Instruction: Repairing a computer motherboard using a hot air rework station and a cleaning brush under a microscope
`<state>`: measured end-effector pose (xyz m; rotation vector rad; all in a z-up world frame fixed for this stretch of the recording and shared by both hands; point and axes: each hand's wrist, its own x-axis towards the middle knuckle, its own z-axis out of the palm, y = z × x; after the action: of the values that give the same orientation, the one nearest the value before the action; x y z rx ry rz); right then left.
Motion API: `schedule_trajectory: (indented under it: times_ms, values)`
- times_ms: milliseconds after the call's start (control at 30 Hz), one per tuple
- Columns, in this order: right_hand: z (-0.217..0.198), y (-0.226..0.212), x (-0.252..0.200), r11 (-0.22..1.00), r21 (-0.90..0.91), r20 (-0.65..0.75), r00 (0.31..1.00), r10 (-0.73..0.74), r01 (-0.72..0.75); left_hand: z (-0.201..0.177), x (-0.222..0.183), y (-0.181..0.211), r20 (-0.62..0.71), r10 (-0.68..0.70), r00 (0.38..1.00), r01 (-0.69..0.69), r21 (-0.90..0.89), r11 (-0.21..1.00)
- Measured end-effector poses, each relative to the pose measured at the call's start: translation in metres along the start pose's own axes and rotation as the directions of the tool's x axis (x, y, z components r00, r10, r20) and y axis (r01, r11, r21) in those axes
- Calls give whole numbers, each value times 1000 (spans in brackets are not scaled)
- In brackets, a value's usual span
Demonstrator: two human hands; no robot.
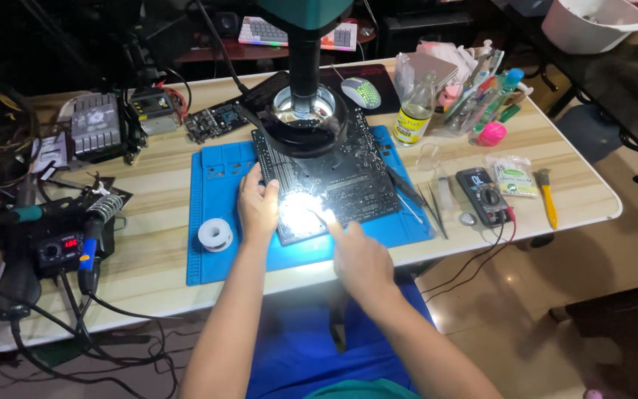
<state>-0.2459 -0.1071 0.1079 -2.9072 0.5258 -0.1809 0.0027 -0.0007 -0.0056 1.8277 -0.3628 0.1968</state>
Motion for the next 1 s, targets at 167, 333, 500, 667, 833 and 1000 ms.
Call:
schedule_trajectory:
  times_ms: [167, 333, 500, 667, 833, 1000]
  values:
    - [9, 1, 17, 1000, 14, 14, 1000, 9, -9, 1, 4, -5, -10, 1, 1000, -1, 25, 1000]
    - [13, 5, -19, 999, -25, 29, 999, -25, 26, 1, 1, -2, -46, 37, 998, -36, 20, 999]
    - [30, 11, 17, 999, 17, -13, 999, 36, -36, 1, 1, -2, -42, 44, 998, -44, 19, 999]
    - [12, 2, -7, 999, 23, -18, 999, -34, 34, -2, 1, 5, -41, 10, 999, -9, 15, 1000]
    - [28, 14, -6, 1000, -17, -9, 1000, 18, -18, 0, 2, -4, -41, 42, 998, -42, 4, 999]
    - [10, 13, 32, 994, 91, -55, 996, 64, -58, 0, 1, 2, -33, 32, 999, -31, 22, 999]
